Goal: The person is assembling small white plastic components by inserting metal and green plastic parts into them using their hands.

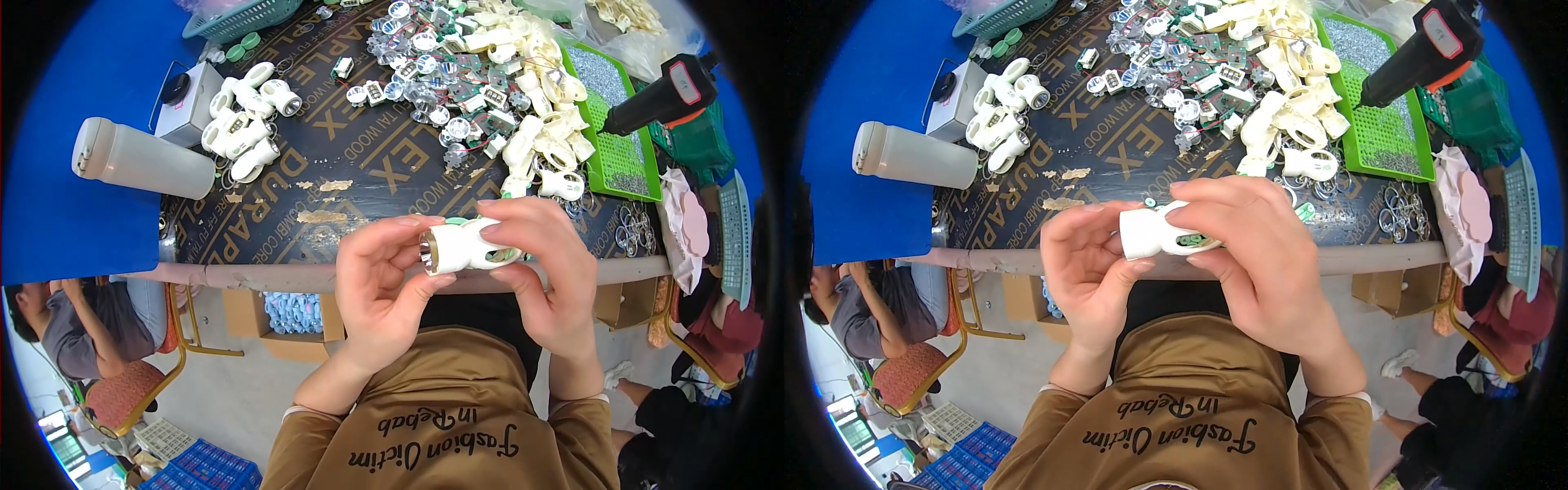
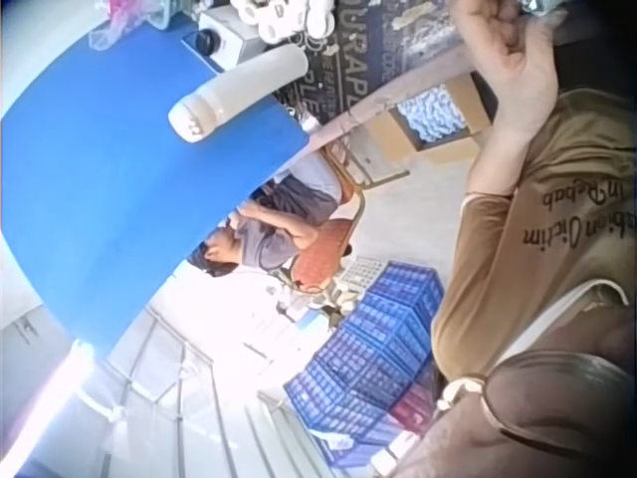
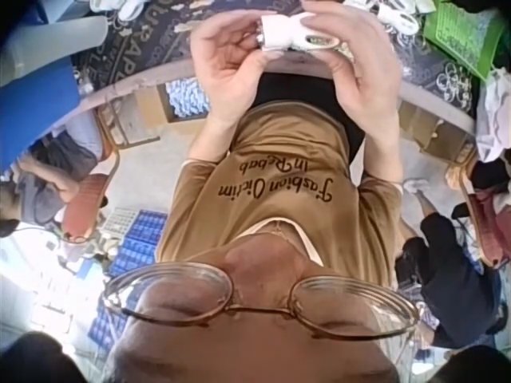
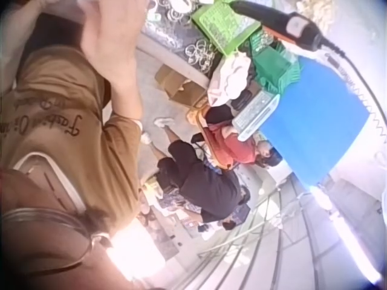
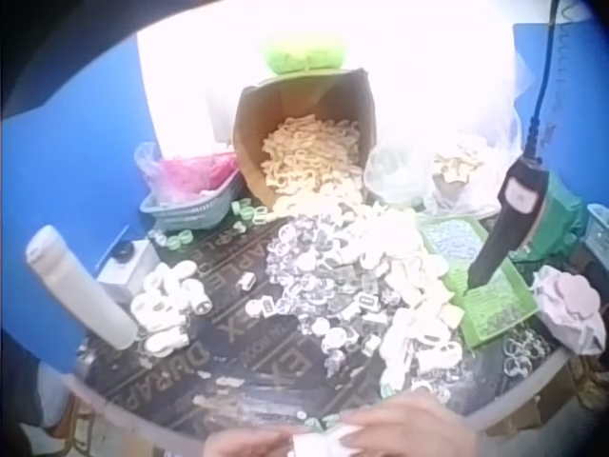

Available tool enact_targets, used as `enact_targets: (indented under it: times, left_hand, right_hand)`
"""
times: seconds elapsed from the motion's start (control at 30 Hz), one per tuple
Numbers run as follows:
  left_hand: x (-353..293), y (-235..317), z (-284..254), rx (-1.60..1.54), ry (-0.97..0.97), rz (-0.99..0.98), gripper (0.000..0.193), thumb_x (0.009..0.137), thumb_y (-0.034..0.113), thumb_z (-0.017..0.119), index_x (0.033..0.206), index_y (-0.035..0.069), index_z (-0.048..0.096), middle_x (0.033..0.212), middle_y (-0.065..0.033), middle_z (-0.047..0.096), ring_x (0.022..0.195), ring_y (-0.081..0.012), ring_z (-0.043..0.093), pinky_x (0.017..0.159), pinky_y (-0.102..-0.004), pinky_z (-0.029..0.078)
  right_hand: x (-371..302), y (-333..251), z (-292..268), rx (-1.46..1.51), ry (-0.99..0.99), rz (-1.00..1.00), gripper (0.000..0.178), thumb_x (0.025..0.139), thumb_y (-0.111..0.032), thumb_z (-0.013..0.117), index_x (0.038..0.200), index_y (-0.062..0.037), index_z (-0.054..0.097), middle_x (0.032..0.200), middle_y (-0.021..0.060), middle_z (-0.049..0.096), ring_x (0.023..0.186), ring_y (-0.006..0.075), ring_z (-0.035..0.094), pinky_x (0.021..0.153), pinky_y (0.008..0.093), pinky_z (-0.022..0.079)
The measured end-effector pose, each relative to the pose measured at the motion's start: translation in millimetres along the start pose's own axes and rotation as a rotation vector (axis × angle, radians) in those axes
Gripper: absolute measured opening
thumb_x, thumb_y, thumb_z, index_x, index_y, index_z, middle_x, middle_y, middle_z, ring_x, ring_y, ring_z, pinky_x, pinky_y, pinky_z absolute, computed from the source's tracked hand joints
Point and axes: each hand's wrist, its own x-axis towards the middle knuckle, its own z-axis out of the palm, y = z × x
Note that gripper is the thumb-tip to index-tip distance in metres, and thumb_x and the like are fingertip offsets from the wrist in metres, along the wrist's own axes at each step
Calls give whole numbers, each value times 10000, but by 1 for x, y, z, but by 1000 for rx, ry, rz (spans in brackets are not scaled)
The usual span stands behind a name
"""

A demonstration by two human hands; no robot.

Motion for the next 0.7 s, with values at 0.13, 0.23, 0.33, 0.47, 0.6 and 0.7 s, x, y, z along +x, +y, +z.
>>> enact_targets:
  times: [0.13, 0.23, 0.33, 0.47, 0.6, 0.7]
  left_hand:
    - [2, 1, 1, -27, -26, -2, 490, 760, -158, 568, 1165, -7, 336, 1156, -202, 466, 1090, -272, 521, 912, -372, 474]
    - [2, 2, 0, -25, -41, -4, 485, 762, -160, 562, 1162, -6, 337, 1156, -204, 471, 1086, -273, 525, 910, -369, 474]
    - [2, 2, 0, -31, -35, -16, 482, 762, -160, 560, 1164, -9, 340, 1162, -206, 472, 1091, -272, 524, 916, -365, 470]
    - [1, 4, 1, -14, -24, -46, 469, 765, -153, 565, 1173, -34, 366, 1181, -199, 470, 1109, -269, 516, 931, -356, 459]
    - [1, 5, 1, -16, -20, -50, 461, 764, -148, 572, 1179, -53, 393, 1189, -190, 468, 1113, -263, 513, 940, -354, 453]
    - [2, 5, 1, -39, -4, -70, 448, 760, -145, 580, 1170, -64, 419, 1183, -181, 471, 1104, -258, 516, 935, -348, 457]
  right_hand:
    - [3, -2, -1, -21, -27, -16, 331, 662, 26, 621, 983, -54, 602, 1049, 102, 611, 919, 291, 562, 809, 379, 423]
    - [3, -3, -1, -30, -41, -15, 330, 663, 28, 619, 983, -53, 602, 1051, 104, 609, 922, 292, 561, 816, 380, 421]
    - [3, -3, -1, -37, -39, -18, 327, 663, 32, 615, 980, -47, 603, 1055, 113, 606, 909, 294, 568, 799, 376, 432]
    - [3, -3, 0, 13, -30, -7, 324, 667, 43, 610, 981, -37, 603, 1058, 124, 603, 900, 299, 579, 774, 369, 452]
    - [2, -4, 1, 61, 6, 24, 311, 672, 52, 608, 973, -27, 604, 1051, 135, 603, 901, 305, 588, 757, 362, 470]
    - [3, -3, -1, 54, 11, 9, 305, 673, 53, 609, 969, -24, 606, 1044, 135, 606, 903, 305, 588, 759, 362, 472]
